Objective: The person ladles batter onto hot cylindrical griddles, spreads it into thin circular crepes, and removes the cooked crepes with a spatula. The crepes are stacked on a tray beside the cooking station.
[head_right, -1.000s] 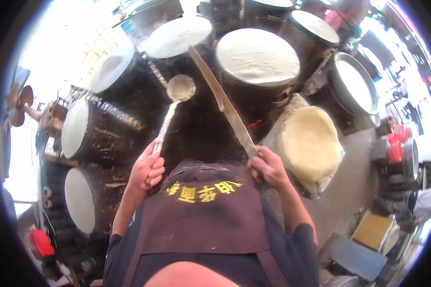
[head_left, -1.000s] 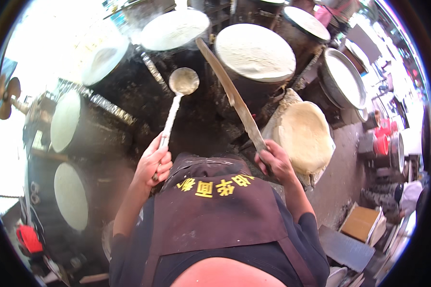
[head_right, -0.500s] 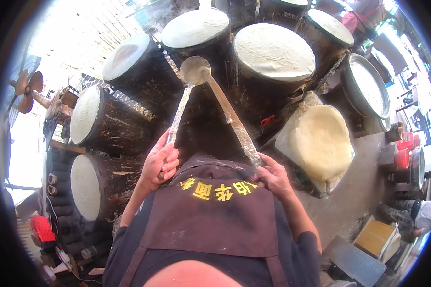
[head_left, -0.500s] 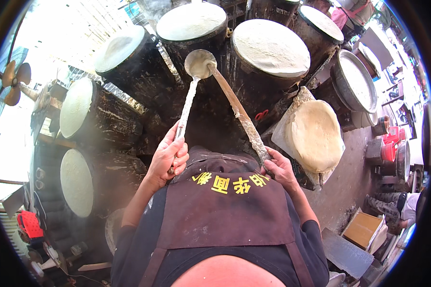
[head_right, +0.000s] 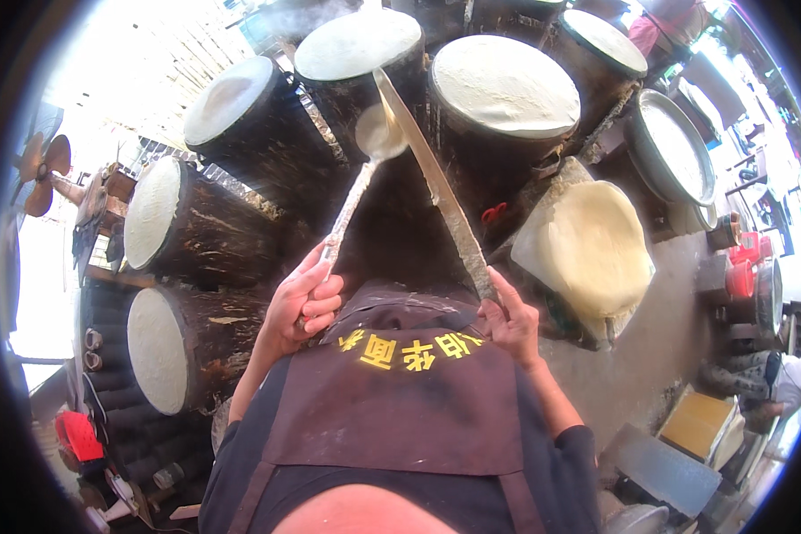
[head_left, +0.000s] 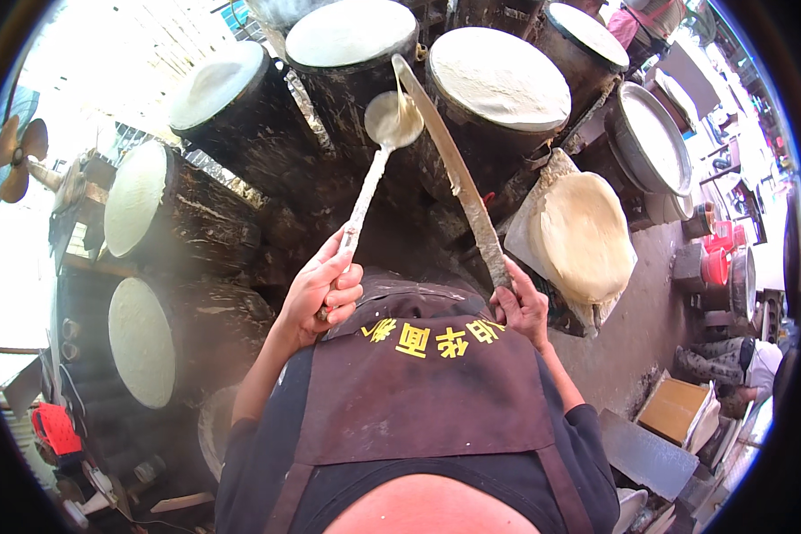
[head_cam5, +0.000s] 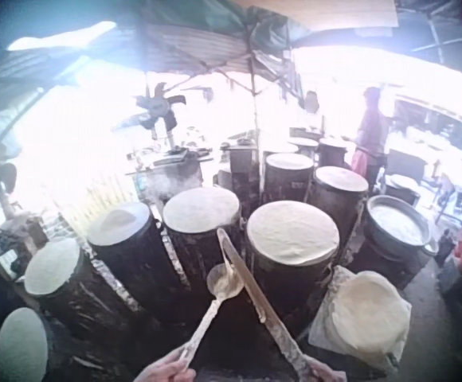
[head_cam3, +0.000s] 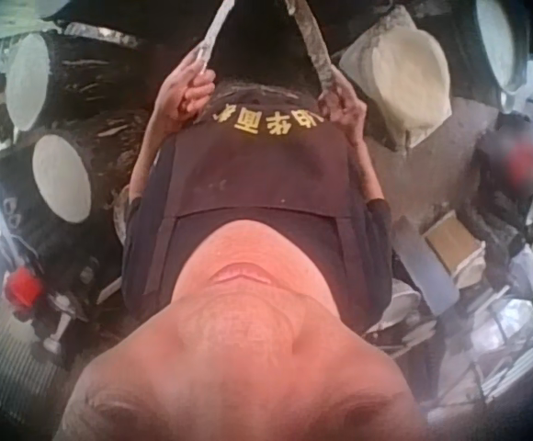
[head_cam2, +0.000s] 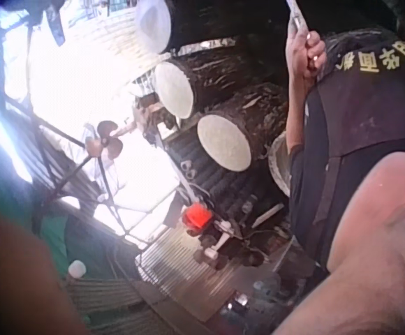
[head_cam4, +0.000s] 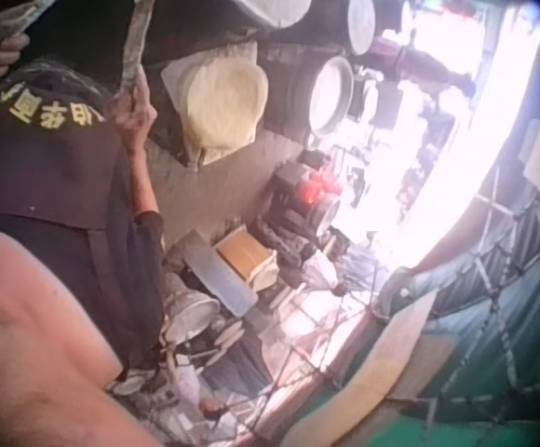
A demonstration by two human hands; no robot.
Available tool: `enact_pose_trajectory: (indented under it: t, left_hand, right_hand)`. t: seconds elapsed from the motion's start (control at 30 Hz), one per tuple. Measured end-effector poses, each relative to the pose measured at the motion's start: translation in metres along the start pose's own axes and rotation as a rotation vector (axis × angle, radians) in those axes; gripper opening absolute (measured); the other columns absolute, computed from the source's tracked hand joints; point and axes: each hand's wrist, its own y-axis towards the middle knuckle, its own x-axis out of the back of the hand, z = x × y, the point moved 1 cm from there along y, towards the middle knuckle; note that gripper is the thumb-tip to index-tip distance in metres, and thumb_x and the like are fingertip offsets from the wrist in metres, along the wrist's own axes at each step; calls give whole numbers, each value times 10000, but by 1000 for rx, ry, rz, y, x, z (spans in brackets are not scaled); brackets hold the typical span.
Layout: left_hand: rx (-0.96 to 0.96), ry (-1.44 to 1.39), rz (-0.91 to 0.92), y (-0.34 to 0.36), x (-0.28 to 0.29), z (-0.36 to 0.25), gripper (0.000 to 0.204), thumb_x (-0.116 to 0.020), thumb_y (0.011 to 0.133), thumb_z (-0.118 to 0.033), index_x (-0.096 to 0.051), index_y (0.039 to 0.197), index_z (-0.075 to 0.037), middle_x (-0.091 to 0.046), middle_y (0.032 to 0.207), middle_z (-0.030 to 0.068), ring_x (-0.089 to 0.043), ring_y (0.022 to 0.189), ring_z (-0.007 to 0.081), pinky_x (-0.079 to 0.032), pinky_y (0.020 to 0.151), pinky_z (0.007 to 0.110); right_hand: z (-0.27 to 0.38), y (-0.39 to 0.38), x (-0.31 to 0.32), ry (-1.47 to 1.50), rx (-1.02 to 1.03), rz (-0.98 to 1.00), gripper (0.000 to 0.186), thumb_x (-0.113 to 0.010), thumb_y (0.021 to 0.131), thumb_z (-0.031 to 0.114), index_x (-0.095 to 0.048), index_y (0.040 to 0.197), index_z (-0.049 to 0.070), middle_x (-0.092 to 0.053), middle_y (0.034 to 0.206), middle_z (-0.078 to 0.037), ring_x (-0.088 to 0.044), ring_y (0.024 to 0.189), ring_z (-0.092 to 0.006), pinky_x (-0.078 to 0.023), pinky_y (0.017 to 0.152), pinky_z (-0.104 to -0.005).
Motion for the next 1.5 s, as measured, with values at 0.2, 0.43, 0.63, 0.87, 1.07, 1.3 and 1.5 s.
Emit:
enact_pose_trajectory:
  t: [0.2,0.43,0.63,0.87,1.07,1.3,1.5]
  left_hand:
    - [169,-161,85,19,21,23,360,-389,1036,-171,-351,1393,-190,-358,685,-21,-331,459,24,-327,333,170]
    - [141,-295,87,22,16,31,275,-380,1044,-195,-405,1317,-204,-360,681,-25,-341,453,19,-335,326,175]
    - [62,-288,72,21,-11,34,276,-363,1048,-203,-405,1321,-203,-360,675,-28,-345,449,20,-340,339,182]
    - [-5,-258,53,24,-33,40,418,-335,1053,-205,-273,1464,-246,-363,687,-19,-361,456,34,-379,352,202]
    - [-32,-251,23,29,-45,46,411,-334,1054,-205,-277,1460,-239,-364,686,-10,-363,456,44,-384,352,208]
    - [12,-286,42,38,-49,46,397,-322,1058,-207,-288,1452,-233,-365,688,-6,-362,458,51,-388,352,213]
    - [25,-291,65,40,-39,44,390,-312,1058,-204,-285,1446,-227,-360,687,-2,-361,458,58,-386,351,225]
  right_hand:
    - [25,0,17,64,10,4,450,-530,946,42,-463,1390,56,-611,709,-29,-482,495,-44,-401,463,-204]
    - [-20,17,53,315,-306,-58,477,-522,948,58,-437,1416,91,-599,728,-38,-494,504,-64,-423,471,-212]
    - [-76,53,102,110,-441,-134,484,-521,930,56,-469,1402,150,-582,715,-48,-525,532,-95,-475,514,-253]
    - [-126,76,117,-623,127,-245,492,-575,868,61,-537,1342,185,-641,968,-139,-638,802,-274,-518,718,-379]
    - [-101,69,125,-713,-137,-125,510,-633,854,116,-540,1333,264,-596,970,-140,-626,833,-330,-510,729,-416]
    - [-117,59,131,-819,-80,-46,558,-668,834,154,-515,1353,291,-589,911,-134,-633,798,-303,-518,678,-404]
    - [-123,29,129,-801,-46,-75,579,-711,810,221,-520,1352,293,-599,854,-130,-633,729,-308,-516,655,-394]
